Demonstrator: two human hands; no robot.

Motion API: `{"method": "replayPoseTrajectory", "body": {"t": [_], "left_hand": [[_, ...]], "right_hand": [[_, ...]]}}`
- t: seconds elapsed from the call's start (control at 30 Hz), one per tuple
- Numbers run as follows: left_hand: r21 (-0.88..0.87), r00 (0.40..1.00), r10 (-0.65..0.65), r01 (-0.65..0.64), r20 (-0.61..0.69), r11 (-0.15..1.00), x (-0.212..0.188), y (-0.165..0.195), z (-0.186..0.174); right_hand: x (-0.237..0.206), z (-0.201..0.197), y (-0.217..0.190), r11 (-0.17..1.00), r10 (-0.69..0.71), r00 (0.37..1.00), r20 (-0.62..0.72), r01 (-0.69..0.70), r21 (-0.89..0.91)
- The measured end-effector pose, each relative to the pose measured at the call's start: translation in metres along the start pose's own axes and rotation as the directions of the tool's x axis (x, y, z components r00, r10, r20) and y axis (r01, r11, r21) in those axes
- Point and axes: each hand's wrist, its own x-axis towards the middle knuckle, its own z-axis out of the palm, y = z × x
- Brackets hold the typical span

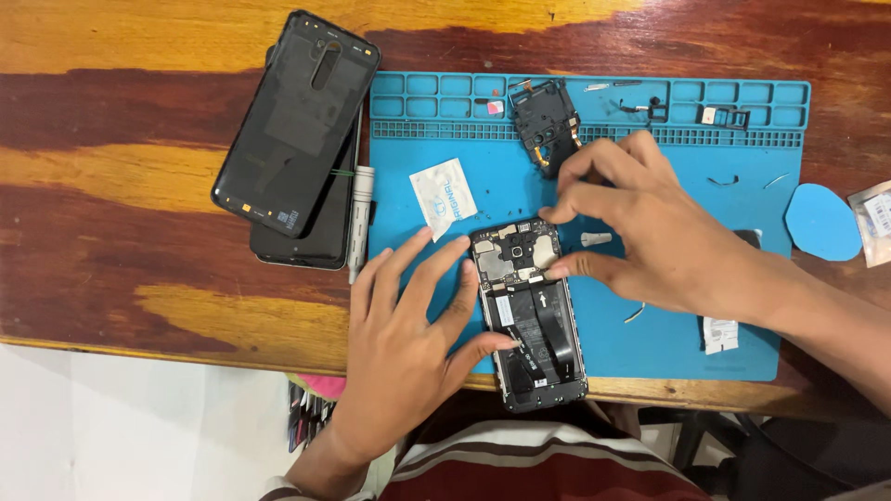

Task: The person reassembles a disassembled smartphone on a blue mat. They place the motherboard into the chassis, connect ribbon cables, and use a metal spudger to press components into place. The person then closes the phone and presses along the edges to secure the casing.

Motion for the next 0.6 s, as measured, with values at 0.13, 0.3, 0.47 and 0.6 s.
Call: {"method": "replayPoseTrajectory", "body": {"t": [0.13,0.3,0.47,0.6], "left_hand": [[-0.043,1.000,-0.010,0.010,0.001,0.999,0.003,0.000,-0.001],[-0.120,0.998,-0.069,0.067,-0.013,0.990,0.007,0.003,-0.003],[-0.020,0.984,0.116,-0.114,0.132,0.993,0.016,0.003,-0.003],[-0.062,0.971,0.132,-0.122,0.201,0.991,0.021,0.003,-0.004]], "right_hand": [[0.005,-0.002,-0.005,0.993,0.113,0.992,0.061,-0.112,-0.024],[0.007,-0.005,-0.009,0.990,0.141,0.986,0.083,-0.141,-0.012],[0.010,-0.009,-0.008,0.985,0.171,0.978,0.122,-0.170,-0.020],[0.011,-0.008,-0.008,0.987,0.159,0.983,0.090,-0.161,0.017]]}}
